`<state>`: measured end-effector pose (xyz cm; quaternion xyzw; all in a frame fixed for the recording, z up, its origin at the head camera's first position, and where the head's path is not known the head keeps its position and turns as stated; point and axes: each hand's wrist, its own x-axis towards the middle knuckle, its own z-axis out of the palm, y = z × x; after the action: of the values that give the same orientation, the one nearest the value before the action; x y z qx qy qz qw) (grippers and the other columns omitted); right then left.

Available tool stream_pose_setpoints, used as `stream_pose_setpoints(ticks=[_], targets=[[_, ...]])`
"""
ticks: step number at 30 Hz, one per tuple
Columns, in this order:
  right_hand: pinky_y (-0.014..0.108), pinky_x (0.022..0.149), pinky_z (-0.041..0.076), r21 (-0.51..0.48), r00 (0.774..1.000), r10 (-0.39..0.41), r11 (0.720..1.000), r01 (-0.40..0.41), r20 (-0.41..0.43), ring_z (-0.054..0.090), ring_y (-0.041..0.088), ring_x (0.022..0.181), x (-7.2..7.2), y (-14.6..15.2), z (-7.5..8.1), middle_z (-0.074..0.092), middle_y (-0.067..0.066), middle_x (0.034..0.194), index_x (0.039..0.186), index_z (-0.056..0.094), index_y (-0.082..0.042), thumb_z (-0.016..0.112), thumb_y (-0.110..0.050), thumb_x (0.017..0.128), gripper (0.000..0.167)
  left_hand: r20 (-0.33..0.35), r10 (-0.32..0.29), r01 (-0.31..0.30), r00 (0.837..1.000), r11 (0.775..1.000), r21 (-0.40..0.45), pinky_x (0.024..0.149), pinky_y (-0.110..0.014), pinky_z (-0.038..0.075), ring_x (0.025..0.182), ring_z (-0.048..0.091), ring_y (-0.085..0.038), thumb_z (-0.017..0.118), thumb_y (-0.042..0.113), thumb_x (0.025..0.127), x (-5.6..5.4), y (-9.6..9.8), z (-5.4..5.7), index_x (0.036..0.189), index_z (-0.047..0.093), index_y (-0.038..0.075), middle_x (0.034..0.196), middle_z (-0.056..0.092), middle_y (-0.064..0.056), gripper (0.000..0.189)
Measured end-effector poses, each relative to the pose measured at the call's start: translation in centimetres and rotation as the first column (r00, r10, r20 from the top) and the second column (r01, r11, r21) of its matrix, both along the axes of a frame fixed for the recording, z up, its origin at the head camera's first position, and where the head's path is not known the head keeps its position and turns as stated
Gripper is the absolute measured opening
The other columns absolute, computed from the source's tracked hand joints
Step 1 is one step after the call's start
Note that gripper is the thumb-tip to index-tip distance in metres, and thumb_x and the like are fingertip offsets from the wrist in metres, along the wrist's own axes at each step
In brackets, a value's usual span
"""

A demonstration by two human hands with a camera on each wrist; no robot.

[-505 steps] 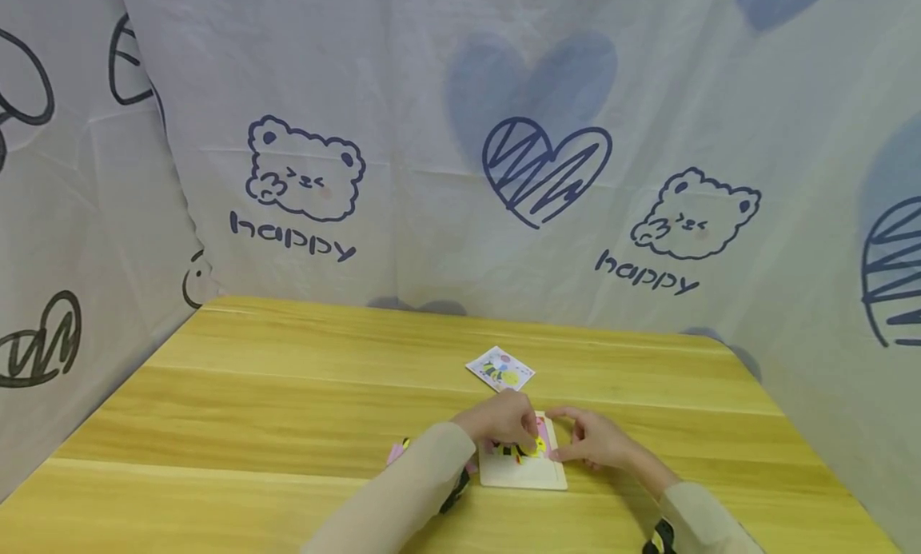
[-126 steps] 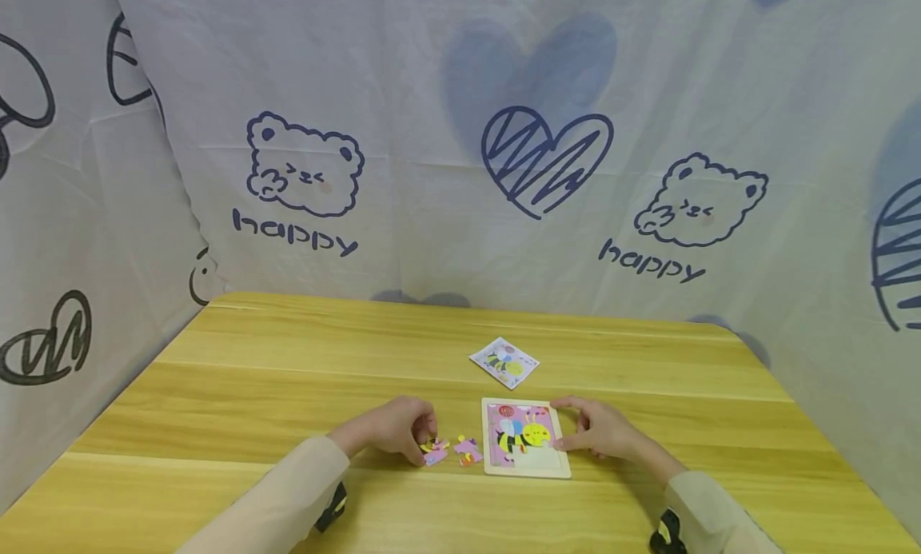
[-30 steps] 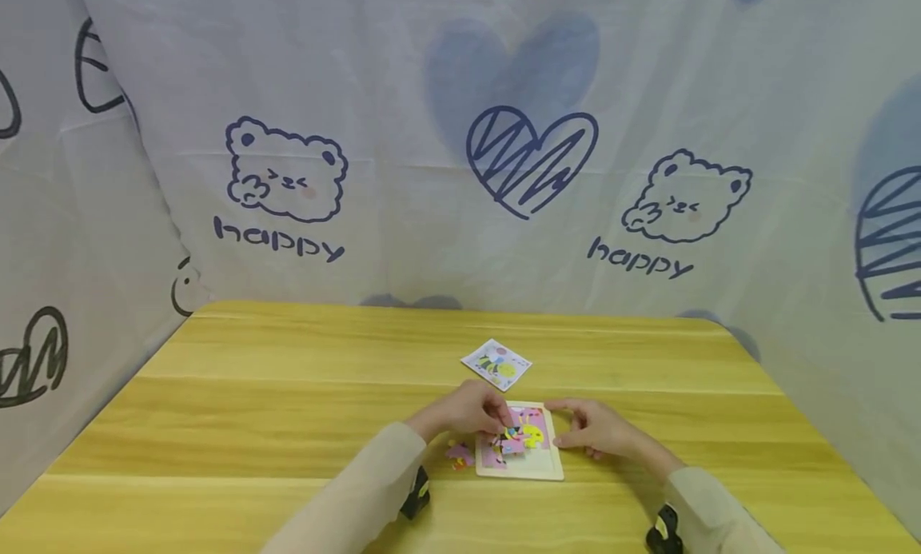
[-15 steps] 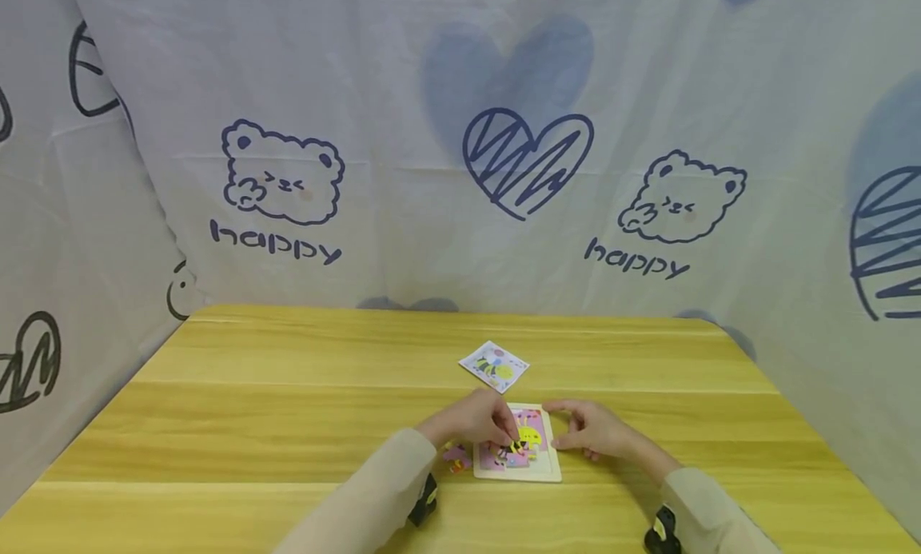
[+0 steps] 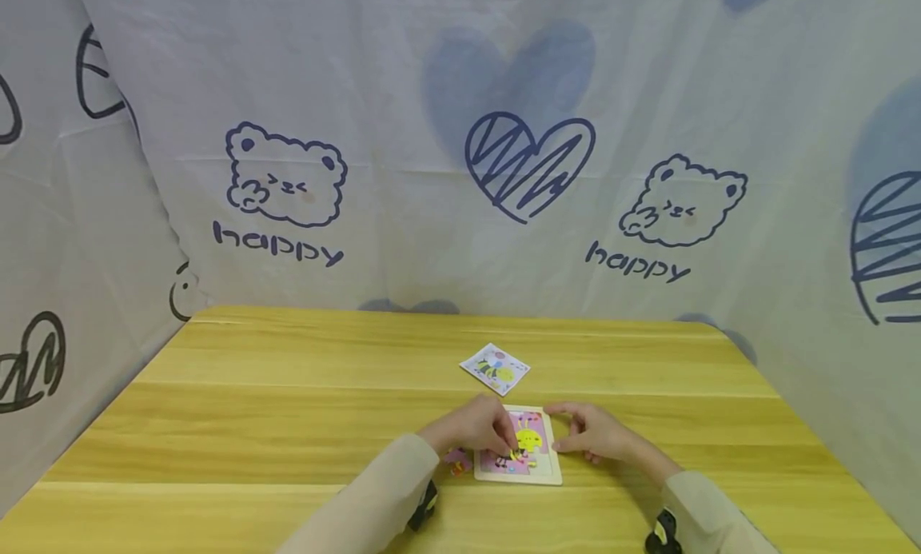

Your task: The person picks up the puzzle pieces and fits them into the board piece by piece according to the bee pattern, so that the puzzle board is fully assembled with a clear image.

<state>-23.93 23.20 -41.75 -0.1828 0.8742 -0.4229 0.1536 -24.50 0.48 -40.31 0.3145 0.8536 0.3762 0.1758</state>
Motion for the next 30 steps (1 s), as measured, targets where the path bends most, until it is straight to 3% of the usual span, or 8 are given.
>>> stream_pose_setpoints(ticks=[6, 14, 22, 30], targets=[[0.018, 0.038, 0.034, 0.012, 1.000, 0.000, 1.000, 0.000, -0.009, 0.037, 0.007, 0.041, -0.03, -0.01, -0.13, 0.044, 0.001, 0.060, 0.125, 0.046, 0.004, 0.071, -0.014, 0.076, 0.057, -0.018, -0.007, 0.006, 1.000, 0.999, -0.041, 0.047, -0.016, 0.042, 0.048, 0.047, -0.004, 0.070, -0.007, 0.069, 0.10, -0.05, 0.03, 0.071, 0.068, 0.003, 0.057, 0.056, 0.004, 0.010], [0.018, 0.037, 0.034, 0.010, 1.000, 0.007, 1.000, -0.007, -0.018, 0.037, 0.007, 0.041, 0.07, 0.03, -0.02, 0.043, 0.001, 0.060, 0.124, 0.046, 0.005, 0.070, -0.014, 0.077, 0.057, 0.001, -0.105, 0.105, 0.994, 0.993, -0.054, 0.047, -0.015, 0.037, 0.050, 0.043, -0.003, 0.074, -0.002, 0.068, -0.25, -0.20, 0.28, 0.086, 0.070, 0.002, 0.059, 0.052, 0.004, 0.020], [0.019, 0.037, 0.035, 0.023, 0.999, 0.018, 1.000, -0.017, -0.029, 0.038, 0.008, 0.041, 0.02, 0.03, 0.04, 0.044, 0.001, 0.060, 0.125, 0.046, 0.005, 0.070, -0.015, 0.077, 0.057, 0.009, -0.114, 0.115, 0.993, 0.988, -0.106, 0.044, -0.014, 0.034, 0.045, 0.041, -0.002, 0.073, -0.001, 0.070, -0.35, -0.24, 0.11, 0.088, 0.070, 0.003, 0.055, 0.052, 0.004, 0.019], [0.018, 0.037, 0.035, 0.020, 1.000, 0.012, 1.000, -0.011, -0.021, 0.038, 0.008, 0.041, -0.05, 0.04, 0.04, 0.044, 0.001, 0.059, 0.125, 0.046, 0.004, 0.070, -0.016, 0.077, 0.057, -0.012, -0.128, 0.125, 0.992, 0.982, -0.144, 0.048, -0.014, 0.039, 0.050, 0.043, -0.002, 0.070, -0.002, 0.072, -0.28, -0.30, 0.44, 0.089, 0.070, 0.005, 0.063, 0.059, 0.004, 0.019]])
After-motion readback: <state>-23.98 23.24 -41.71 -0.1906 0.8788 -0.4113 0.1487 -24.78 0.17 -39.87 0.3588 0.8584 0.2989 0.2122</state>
